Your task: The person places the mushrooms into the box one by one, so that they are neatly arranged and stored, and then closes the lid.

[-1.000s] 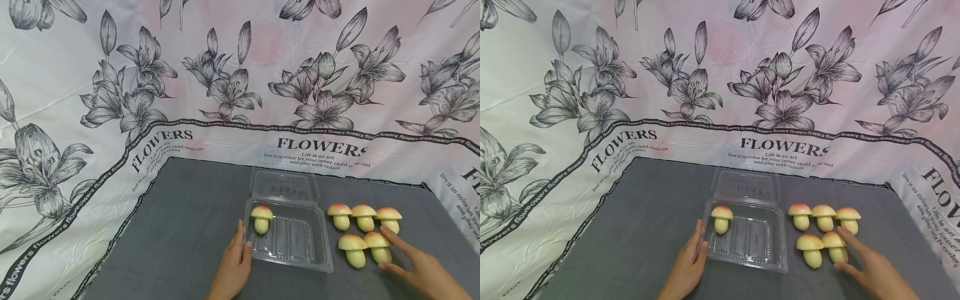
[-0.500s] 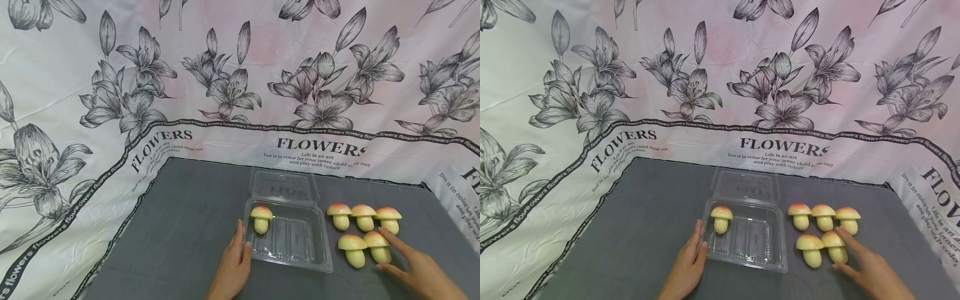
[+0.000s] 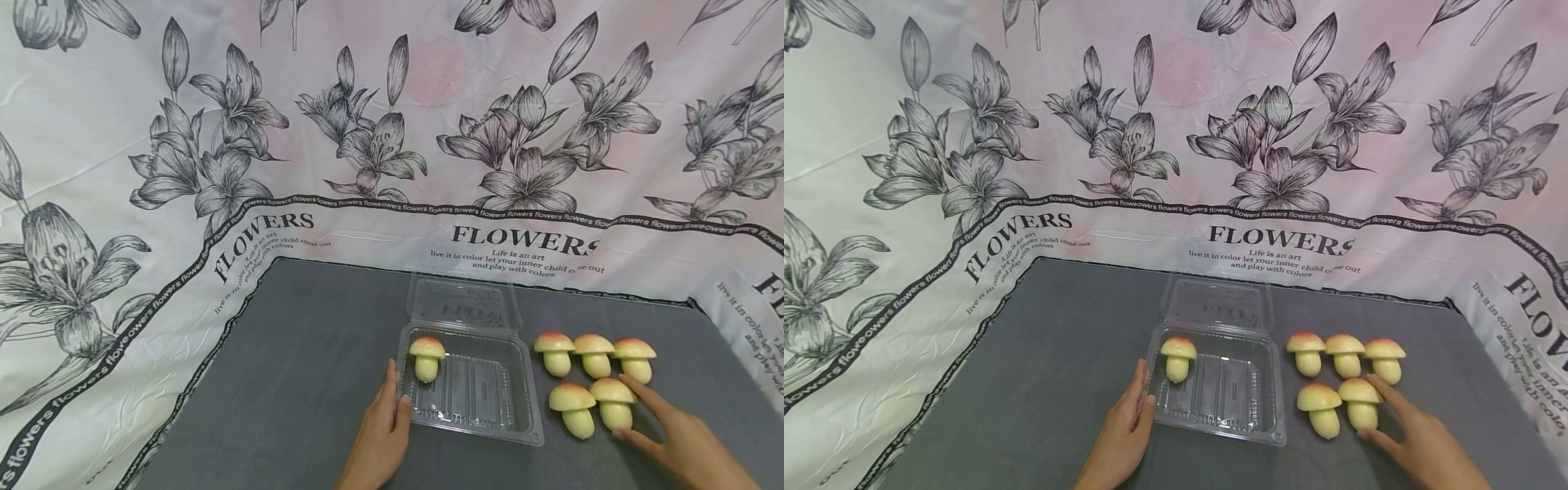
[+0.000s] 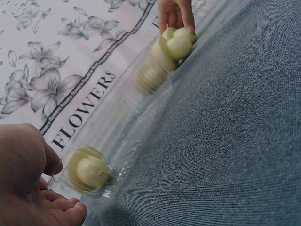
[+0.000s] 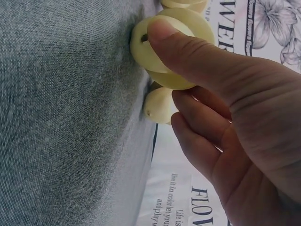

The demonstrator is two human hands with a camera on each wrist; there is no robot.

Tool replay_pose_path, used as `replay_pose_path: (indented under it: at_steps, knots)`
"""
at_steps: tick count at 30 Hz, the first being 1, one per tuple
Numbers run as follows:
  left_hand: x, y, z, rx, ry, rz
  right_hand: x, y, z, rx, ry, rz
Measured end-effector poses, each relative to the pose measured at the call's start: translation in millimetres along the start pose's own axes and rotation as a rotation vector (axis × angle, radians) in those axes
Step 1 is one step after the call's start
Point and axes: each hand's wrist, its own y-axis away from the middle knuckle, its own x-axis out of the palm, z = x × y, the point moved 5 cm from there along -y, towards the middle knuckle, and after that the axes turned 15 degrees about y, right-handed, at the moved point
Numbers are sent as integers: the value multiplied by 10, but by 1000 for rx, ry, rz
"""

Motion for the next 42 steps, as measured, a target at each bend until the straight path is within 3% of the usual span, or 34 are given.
replay_pose_path:
  at_steps: [11, 23, 31, 34, 42]
  knots:
    - [2, 4, 2, 3, 9, 8, -6, 13, 6, 17, 8, -22]
    - [7, 10, -23, -17, 47, 25, -13, 9, -24, 41, 30, 30]
    - [4, 10, -28, -18, 49, 28, -116, 32, -27, 55, 36, -18]
    - [2, 7, -27, -12, 43, 23, -136, 9, -29, 68, 51, 22]
    - [4, 3, -20, -8, 42, 23, -195, -24, -20, 75, 75, 18]
